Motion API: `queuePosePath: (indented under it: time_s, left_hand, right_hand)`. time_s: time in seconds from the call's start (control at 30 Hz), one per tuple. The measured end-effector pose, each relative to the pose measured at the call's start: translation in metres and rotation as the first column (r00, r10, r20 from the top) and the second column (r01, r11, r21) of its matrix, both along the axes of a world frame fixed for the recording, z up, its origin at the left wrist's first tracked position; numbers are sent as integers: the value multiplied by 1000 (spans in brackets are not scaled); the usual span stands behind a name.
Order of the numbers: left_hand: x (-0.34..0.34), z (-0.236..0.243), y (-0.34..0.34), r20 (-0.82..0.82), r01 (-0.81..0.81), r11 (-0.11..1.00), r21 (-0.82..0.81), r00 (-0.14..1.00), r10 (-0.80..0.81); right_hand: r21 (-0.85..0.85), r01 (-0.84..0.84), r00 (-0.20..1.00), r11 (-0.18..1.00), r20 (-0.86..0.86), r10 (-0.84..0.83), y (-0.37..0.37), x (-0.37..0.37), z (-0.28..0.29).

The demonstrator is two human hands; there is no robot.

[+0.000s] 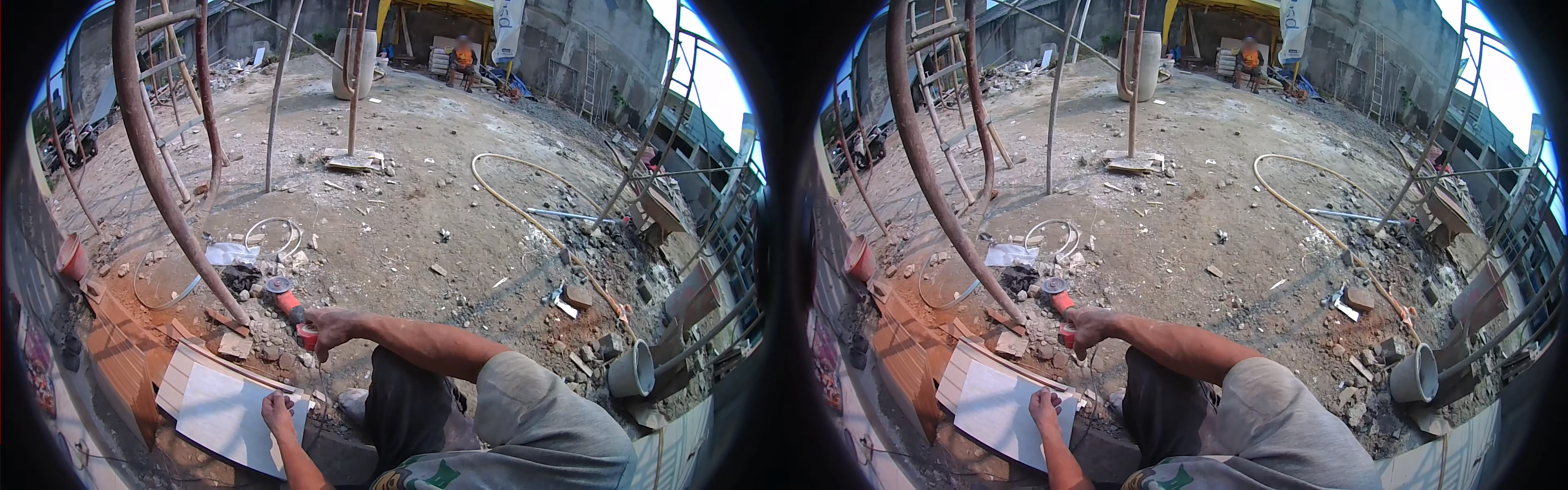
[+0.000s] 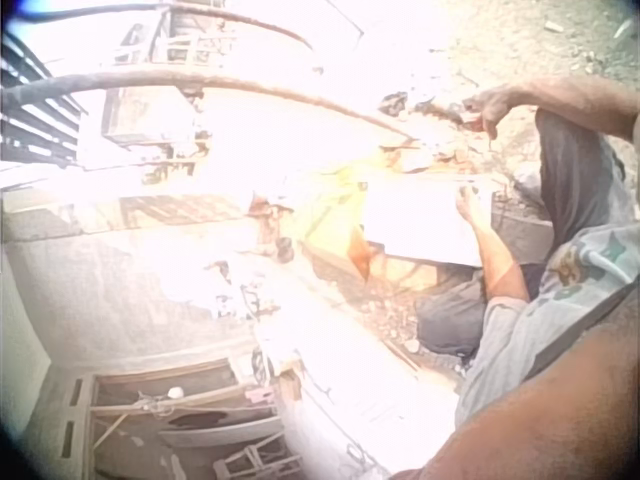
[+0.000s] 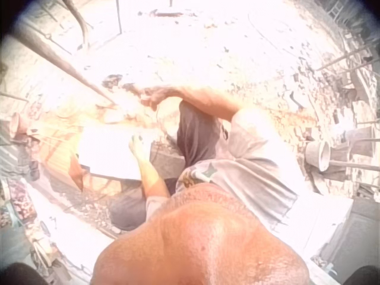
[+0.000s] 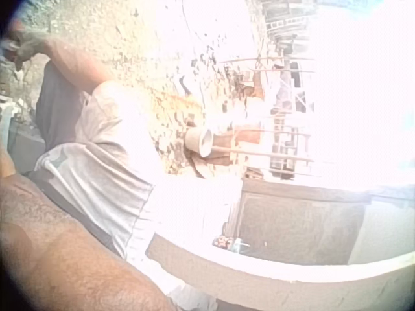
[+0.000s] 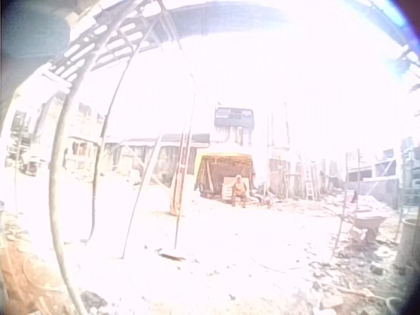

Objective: Measuring a ceramic tile and then cutting it to size using a hand-held angle grinder.

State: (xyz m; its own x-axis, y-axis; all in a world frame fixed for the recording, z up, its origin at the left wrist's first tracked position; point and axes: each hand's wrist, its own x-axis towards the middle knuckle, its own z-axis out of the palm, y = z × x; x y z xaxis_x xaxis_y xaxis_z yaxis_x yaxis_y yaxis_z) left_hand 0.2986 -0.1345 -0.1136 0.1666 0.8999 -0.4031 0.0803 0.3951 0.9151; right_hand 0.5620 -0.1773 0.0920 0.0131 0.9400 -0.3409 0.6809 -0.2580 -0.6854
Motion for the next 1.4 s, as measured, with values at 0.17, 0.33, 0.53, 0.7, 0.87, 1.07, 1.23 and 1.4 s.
queuePosePath:
  time_s: [0.17,0.33,0.53,0.7,0.87,1.07,1.23,1.4]
  left_hand:
    - [-4,-4,0,-10,17,1000,12,1000,-17]
    - [-3,-4,0,17,29,999,15,999,-30]
    - [-4,-4,-2,2,27,999,32,1000,-27]
    - [-7,-1,-4,-11,25,999,36,1000,-24]
    - [-8,1,-5,-26,26,999,24,999,-25]
    - [-8,-1,-4,-19,28,999,18,999,-28]
    - [-8,-3,-1,-10,26,1000,17,1000,-26]
    - [-6,-4,-2,-12,29,999,42,1000,-29]
  right_hand:
    - [57,22,999,998,-40,-19,-4,-2,1]
    - [42,37,998,998,-59,-34,-4,1,3]
    - [46,19,996,999,-91,-14,-5,3,1]
    - [26,32,999,999,-31,-32,-6,3,1]
    - [28,39,999,999,-18,-38,-12,1,10]
    - [39,34,999,999,-18,-34,-12,4,6]
    - [18,51,997,999,-62,-49,-10,5,5]
    - [28,34,998,999,-62,-32,-12,9,3]
